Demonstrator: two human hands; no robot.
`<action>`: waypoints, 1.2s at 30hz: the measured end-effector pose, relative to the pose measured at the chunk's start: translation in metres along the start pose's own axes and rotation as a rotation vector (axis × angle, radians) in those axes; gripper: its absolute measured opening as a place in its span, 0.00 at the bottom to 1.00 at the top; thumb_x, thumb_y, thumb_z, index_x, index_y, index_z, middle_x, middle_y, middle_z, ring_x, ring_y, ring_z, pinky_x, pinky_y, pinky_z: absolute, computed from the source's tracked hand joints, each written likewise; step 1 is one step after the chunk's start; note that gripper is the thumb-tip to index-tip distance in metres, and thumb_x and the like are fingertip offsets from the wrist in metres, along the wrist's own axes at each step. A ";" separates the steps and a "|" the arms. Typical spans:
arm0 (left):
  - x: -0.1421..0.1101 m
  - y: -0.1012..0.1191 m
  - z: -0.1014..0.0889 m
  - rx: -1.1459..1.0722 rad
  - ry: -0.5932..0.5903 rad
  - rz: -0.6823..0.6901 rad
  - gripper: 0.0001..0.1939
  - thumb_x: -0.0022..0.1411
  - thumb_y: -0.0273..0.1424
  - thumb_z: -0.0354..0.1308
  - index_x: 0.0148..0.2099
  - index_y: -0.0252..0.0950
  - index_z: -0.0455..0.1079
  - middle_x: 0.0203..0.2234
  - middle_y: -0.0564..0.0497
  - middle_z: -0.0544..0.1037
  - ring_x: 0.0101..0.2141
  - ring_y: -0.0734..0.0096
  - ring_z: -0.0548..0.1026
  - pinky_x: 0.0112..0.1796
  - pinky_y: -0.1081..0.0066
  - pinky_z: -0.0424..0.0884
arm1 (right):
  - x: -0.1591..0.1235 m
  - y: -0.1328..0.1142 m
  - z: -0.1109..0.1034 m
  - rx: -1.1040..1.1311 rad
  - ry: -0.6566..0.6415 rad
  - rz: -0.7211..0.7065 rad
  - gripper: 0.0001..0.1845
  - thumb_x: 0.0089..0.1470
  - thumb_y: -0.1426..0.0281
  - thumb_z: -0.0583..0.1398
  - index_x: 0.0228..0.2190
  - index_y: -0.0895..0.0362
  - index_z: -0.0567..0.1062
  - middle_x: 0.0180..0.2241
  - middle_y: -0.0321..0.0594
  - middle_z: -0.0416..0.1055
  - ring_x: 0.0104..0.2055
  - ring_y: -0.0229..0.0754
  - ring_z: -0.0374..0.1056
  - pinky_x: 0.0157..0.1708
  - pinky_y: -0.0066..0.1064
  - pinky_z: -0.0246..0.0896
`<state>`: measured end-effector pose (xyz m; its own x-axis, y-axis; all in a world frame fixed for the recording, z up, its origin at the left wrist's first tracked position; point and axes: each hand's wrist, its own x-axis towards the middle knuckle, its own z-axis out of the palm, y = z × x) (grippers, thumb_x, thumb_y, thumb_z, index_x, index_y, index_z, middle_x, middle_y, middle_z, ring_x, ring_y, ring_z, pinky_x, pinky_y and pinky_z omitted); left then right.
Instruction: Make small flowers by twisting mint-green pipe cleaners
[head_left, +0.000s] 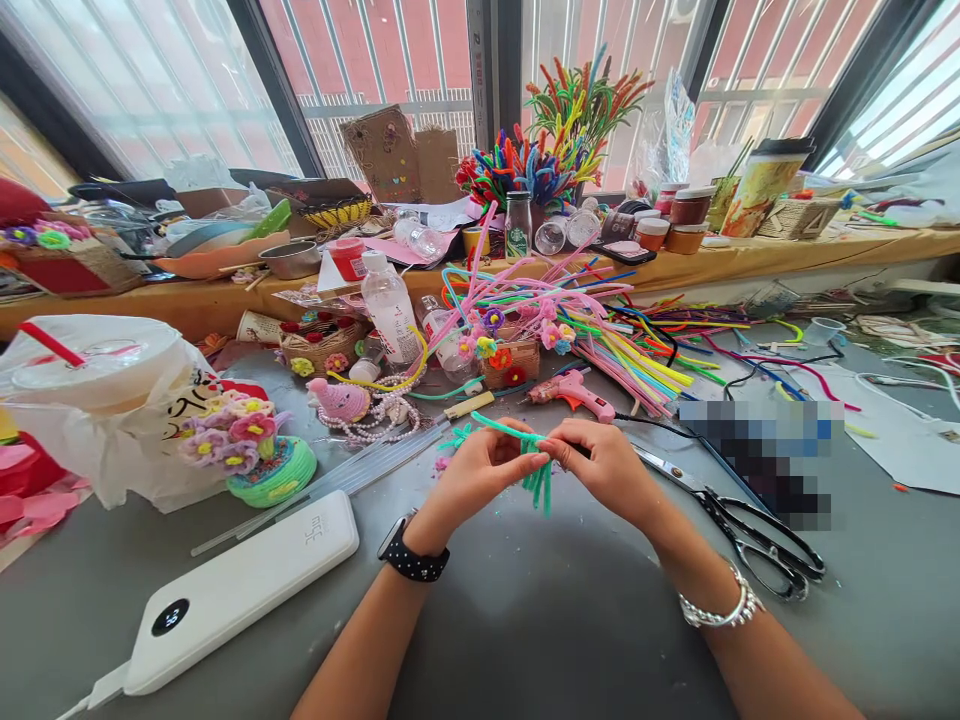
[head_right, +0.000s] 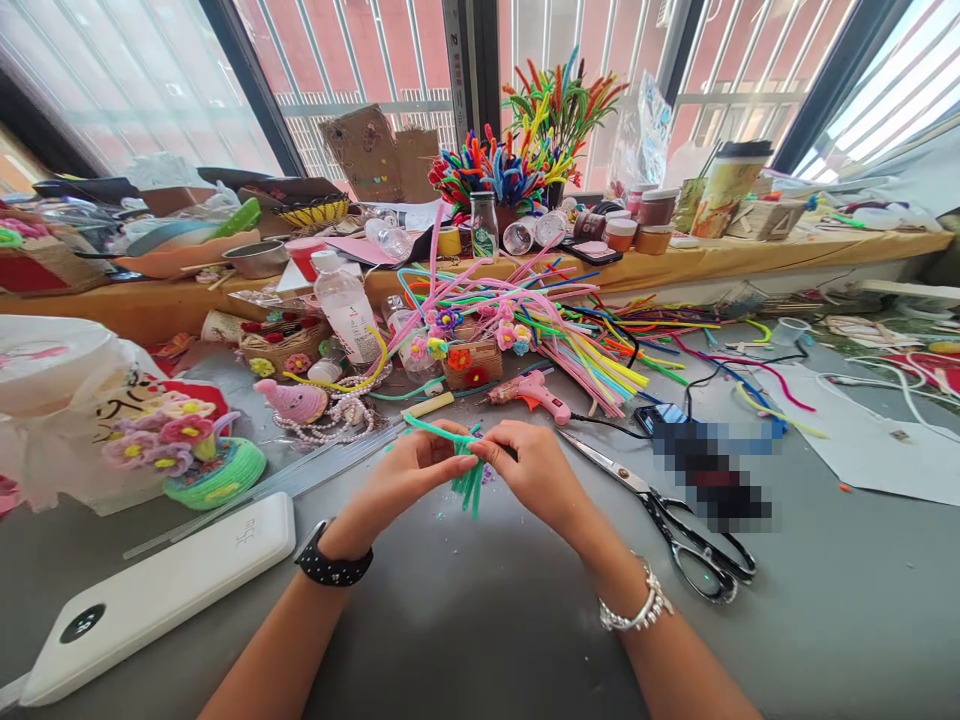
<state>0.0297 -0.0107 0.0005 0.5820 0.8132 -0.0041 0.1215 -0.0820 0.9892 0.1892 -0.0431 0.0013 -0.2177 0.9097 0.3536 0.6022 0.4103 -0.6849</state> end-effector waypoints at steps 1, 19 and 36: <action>0.000 0.000 0.000 -0.016 -0.013 0.005 0.13 0.48 0.35 0.58 0.35 0.33 0.63 0.26 0.52 0.69 0.28 0.74 0.68 0.28 0.75 0.62 | 0.000 0.000 0.000 -0.008 -0.008 -0.003 0.15 0.53 0.69 0.52 0.18 0.59 0.67 0.19 0.34 0.62 0.23 0.34 0.58 0.23 0.25 0.49; 0.000 0.001 0.001 -0.141 0.053 0.027 0.14 0.47 0.31 0.59 0.38 0.33 0.64 0.29 0.52 0.70 0.28 0.76 0.67 0.28 0.77 0.63 | -0.002 0.005 0.001 -0.044 0.083 -0.073 0.12 0.56 0.68 0.49 0.29 0.58 0.71 0.26 0.38 0.68 0.29 0.38 0.64 0.29 0.28 0.57; -0.002 0.003 -0.002 -0.325 0.197 0.055 0.12 0.49 0.29 0.59 0.38 0.33 0.69 0.33 0.49 0.75 0.35 0.70 0.70 0.34 0.75 0.64 | -0.007 0.000 0.005 -0.432 0.285 -0.490 0.11 0.48 0.72 0.56 0.37 0.53 0.69 0.39 0.41 0.68 0.42 0.44 0.61 0.43 0.40 0.56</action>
<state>0.0275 -0.0112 0.0039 0.4114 0.9102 0.0478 -0.1851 0.0321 0.9822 0.1873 -0.0490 -0.0045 -0.3673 0.5507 0.7496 0.7498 0.6522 -0.1118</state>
